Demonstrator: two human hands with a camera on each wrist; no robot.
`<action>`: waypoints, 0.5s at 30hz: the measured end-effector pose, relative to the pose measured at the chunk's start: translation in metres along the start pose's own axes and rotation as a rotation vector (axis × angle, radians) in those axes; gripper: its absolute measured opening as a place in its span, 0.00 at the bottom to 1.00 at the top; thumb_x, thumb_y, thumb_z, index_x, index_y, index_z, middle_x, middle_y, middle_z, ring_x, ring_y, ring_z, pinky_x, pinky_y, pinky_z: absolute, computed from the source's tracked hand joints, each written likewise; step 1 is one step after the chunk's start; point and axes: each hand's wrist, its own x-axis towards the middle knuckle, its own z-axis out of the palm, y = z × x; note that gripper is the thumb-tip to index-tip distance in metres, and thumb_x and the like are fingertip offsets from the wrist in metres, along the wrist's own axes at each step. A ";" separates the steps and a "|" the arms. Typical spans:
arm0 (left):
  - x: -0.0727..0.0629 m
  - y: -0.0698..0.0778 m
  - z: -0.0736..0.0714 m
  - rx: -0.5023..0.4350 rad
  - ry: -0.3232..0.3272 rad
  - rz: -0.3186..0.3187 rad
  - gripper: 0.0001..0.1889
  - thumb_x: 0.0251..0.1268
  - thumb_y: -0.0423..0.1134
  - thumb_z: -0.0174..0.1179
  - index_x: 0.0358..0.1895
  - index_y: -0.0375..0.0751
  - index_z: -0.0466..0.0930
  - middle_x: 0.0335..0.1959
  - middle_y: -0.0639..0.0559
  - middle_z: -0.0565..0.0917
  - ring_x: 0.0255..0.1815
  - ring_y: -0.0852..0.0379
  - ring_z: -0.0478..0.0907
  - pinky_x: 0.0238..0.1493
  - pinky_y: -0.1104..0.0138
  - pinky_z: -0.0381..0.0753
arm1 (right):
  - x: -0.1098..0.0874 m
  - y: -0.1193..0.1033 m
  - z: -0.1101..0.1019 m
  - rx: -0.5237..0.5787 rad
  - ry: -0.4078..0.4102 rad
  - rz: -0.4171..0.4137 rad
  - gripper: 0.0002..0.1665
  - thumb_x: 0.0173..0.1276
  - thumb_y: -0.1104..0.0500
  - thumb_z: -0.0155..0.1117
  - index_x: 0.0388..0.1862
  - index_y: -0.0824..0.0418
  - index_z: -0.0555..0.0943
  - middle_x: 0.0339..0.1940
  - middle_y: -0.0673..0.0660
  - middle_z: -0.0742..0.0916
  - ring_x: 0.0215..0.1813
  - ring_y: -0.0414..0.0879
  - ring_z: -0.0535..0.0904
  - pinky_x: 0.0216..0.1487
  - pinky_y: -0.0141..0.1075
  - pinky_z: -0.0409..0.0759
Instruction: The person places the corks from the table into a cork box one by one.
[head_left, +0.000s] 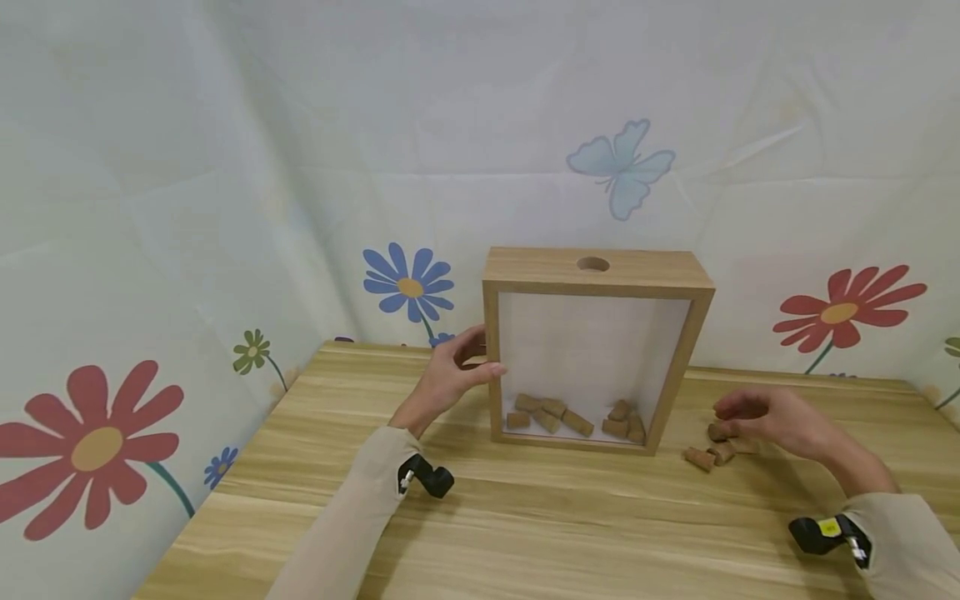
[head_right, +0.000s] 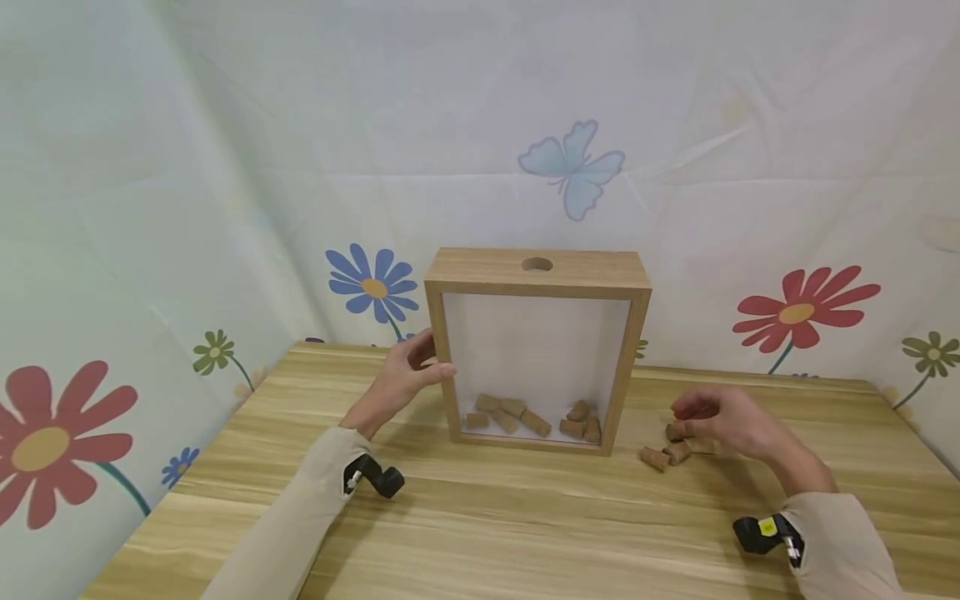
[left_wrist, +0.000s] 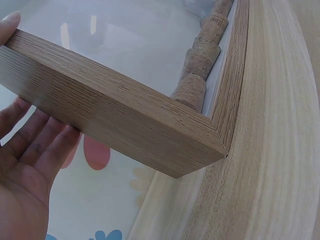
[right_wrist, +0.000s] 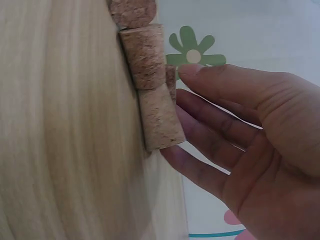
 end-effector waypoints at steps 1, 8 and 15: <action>0.000 0.000 0.000 0.000 0.001 0.002 0.39 0.67 0.42 0.74 0.78 0.35 0.69 0.64 0.39 0.81 0.65 0.44 0.79 0.61 0.58 0.83 | 0.000 0.001 0.001 -0.001 -0.008 0.001 0.14 0.72 0.70 0.70 0.54 0.74 0.84 0.47 0.61 0.90 0.45 0.31 0.82 0.44 0.28 0.82; 0.000 0.001 0.001 0.004 0.000 0.006 0.38 0.68 0.40 0.73 0.78 0.35 0.69 0.64 0.38 0.81 0.65 0.42 0.78 0.61 0.58 0.83 | 0.002 0.002 0.005 -0.017 -0.007 0.022 0.14 0.69 0.70 0.72 0.52 0.73 0.85 0.46 0.59 0.90 0.44 0.38 0.83 0.44 0.30 0.82; 0.000 0.002 0.001 0.019 0.002 0.007 0.38 0.67 0.39 0.73 0.78 0.35 0.69 0.64 0.38 0.81 0.65 0.43 0.78 0.62 0.57 0.83 | 0.006 -0.001 0.013 -0.072 0.039 0.053 0.11 0.69 0.67 0.73 0.49 0.68 0.88 0.42 0.55 0.90 0.42 0.37 0.81 0.43 0.32 0.82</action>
